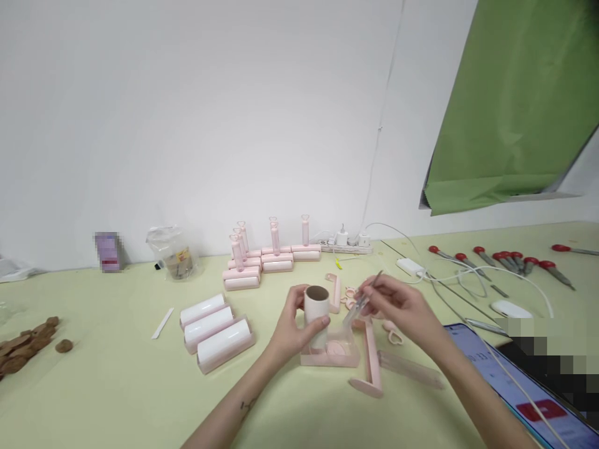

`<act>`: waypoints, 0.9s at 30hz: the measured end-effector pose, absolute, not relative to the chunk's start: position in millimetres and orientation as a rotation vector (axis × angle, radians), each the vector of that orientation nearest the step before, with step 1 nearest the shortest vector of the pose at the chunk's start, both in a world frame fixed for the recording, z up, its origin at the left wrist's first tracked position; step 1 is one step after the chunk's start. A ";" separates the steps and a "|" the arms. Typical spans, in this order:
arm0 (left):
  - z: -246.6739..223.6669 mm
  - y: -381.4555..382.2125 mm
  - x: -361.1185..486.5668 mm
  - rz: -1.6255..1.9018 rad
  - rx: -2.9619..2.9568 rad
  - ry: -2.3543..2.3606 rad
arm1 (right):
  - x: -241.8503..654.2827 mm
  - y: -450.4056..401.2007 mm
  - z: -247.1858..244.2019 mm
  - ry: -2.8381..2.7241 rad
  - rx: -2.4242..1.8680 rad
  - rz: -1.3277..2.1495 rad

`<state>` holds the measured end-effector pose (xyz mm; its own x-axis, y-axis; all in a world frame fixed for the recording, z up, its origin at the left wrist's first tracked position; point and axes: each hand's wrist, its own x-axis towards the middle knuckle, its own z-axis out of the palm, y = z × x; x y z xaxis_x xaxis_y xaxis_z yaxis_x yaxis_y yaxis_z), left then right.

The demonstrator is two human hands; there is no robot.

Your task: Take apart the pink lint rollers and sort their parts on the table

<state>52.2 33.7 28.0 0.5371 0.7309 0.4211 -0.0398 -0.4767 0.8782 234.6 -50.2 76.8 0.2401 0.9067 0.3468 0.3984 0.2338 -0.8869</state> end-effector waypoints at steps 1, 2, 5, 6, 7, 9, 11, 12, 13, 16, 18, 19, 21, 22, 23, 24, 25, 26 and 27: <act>23.4 32.5 49.7 1.136 1.803 0.645 | 229.7 -49.6 74.6 -1.424 -1.379 0.635; 18.2 31.2 47.4 1.230 1.746 0.725 | 224.2 -48.9 72.1 -1.477 -1.382 0.686; 3.8 27.7 43.0 1.396 1.606 0.881 | 207.6 -47.1 64.0 -1.565 -1.364 0.788; 0.6 27.0 42.3 1.411 1.590 0.894 | 203.1 -46.5 61.6 -1.584 -1.356 0.830; -1.5 26.6 41.8 1.412 1.584 0.893 | 199.6 -46.1 59.7 -1.608 -1.347 0.879; -2.7 26.4 41.0 1.413 1.582 0.887 | 196.1 -45.6 57.4 -1.640 -1.330 0.933; -0.2 26.6 40.0 1.408 1.599 0.879 | 197.1 -45.8 57.7 -1.625 -1.324 0.902; 2.3 26.6 39.5 1.400 1.618 0.870 | 199.2 -46.2 58.7 -1.597 -1.326 0.865; 5.6 26.6 39.1 1.387 1.648 0.854 | 202.2 -46.6 60.2 -1.551 -1.333 0.805; 19.6 26.6 40.4 1.263 1.862 0.758 | 215.6 -48.2 66.0 -1.382 -1.349 0.594; 30.3 26.9 44.3 1.068 2.126 0.666 | 226.3 -49.5 70.1 -1.248 -1.333 0.436; 35.1 27.1 47.0 0.930 2.282 0.615 | 231.4 -50.3 72.2 -1.175 -1.318 0.358; 41.5 27.3 52.7 0.631 2.561 0.537 | 239.7 -52.1 75.7 -1.038 -1.291 0.220; 43.0 27.4 55.1 0.491 2.656 0.516 | 242.4 -53.0 77.1 -0.994 -1.281 0.182; 43.1 27.3 56.9 0.379 2.705 0.508 | 244.1 -53.7 78.0 -0.981 -1.275 0.175; 42.2 27.2 58.1 0.304 2.717 0.508 | 244.6 -54.2 78.3 -0.985 -1.270 0.187; 40.4 26.9 58.8 0.257 2.706 0.514 | 244.1 -54.3 78.2 -1.003 -1.268 0.214; 38.0 26.5 59.1 0.228 2.690 0.520 | 242.8 -54.2 77.6 -1.026 -1.267 0.245; 35.1 25.8 59.1 0.214 2.685 0.526 | 240.9 -53.6 76.8 -1.049 -1.268 0.275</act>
